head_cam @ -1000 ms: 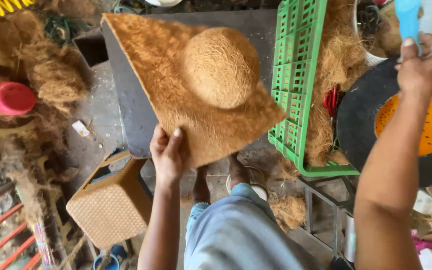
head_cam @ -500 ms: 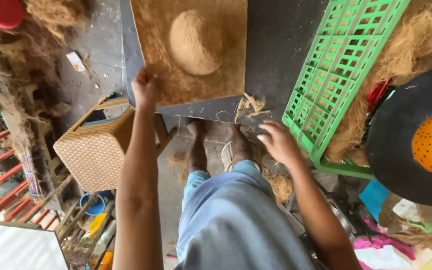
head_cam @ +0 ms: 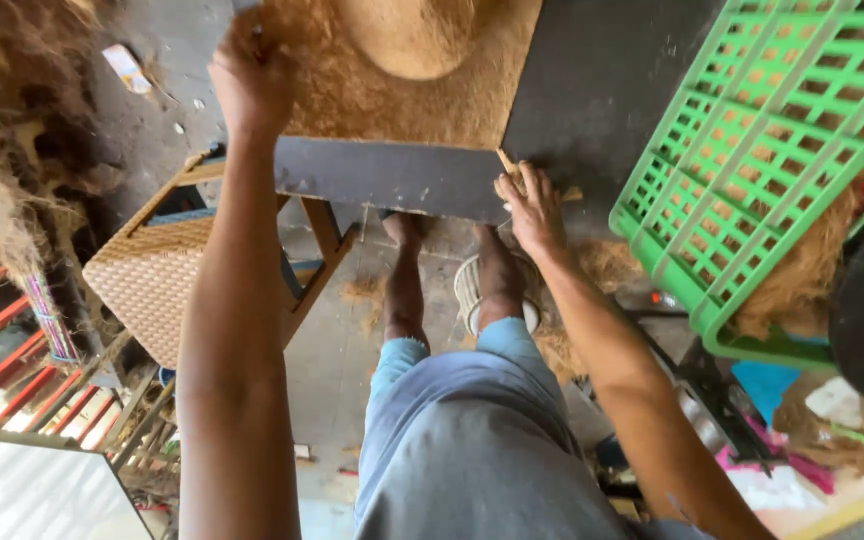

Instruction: The person places a coconut-fiber hat on a workbench, retrieves a hammer and a metal punch, then sits on the floor. They repeatedly position the punch on the hat brim and strike it with the hammer to create a series of holes along the edge.

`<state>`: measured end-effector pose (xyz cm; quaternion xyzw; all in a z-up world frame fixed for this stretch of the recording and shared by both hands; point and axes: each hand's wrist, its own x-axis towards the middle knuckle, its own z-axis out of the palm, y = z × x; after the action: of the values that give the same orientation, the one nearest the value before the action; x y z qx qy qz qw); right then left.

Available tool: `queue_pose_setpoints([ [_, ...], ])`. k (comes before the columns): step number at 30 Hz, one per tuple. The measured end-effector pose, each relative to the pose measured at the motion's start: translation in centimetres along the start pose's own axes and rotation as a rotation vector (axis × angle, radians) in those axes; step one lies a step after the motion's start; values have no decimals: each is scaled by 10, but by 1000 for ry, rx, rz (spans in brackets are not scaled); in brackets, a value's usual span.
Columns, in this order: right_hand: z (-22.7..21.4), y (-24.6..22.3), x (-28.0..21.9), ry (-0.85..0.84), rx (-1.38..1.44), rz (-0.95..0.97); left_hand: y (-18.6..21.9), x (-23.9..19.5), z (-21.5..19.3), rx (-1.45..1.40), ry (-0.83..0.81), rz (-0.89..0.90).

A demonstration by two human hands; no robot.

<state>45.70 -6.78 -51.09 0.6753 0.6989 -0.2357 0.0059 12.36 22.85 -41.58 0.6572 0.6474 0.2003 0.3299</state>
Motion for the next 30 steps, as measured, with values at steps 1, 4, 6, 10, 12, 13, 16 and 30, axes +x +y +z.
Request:
queue_pose_setpoints([
  [1, -1, 7, -10, 95, 80, -141, -4, 0, 1, -4, 29, 64],
  [4, 27, 38, -51, 58, 174, -130, -29, 2, 2, 37, 78, 18],
  [6, 37, 58, -65, 92, 283, -15, -31, 0, 0, 47, 94, 42],
  [10, -18, 67, -60, 190, 507, 504, -52, -20, 16, 120, 94, 0],
  [12, -70, 53, -50, 308, 852, 626, -21, -51, 21, 73, 57, -83],
  [13, -98, 48, -43, 424, 1211, 717, -3, -63, 25, 39, 25, -172],
  [16, -208, 15, -48, 510, 1492, 534, -7, -131, 69, 26, 9, 27],
  [30, -332, 142, -104, 638, 719, 413, 69, -336, 139, 37, -955, -390],
])
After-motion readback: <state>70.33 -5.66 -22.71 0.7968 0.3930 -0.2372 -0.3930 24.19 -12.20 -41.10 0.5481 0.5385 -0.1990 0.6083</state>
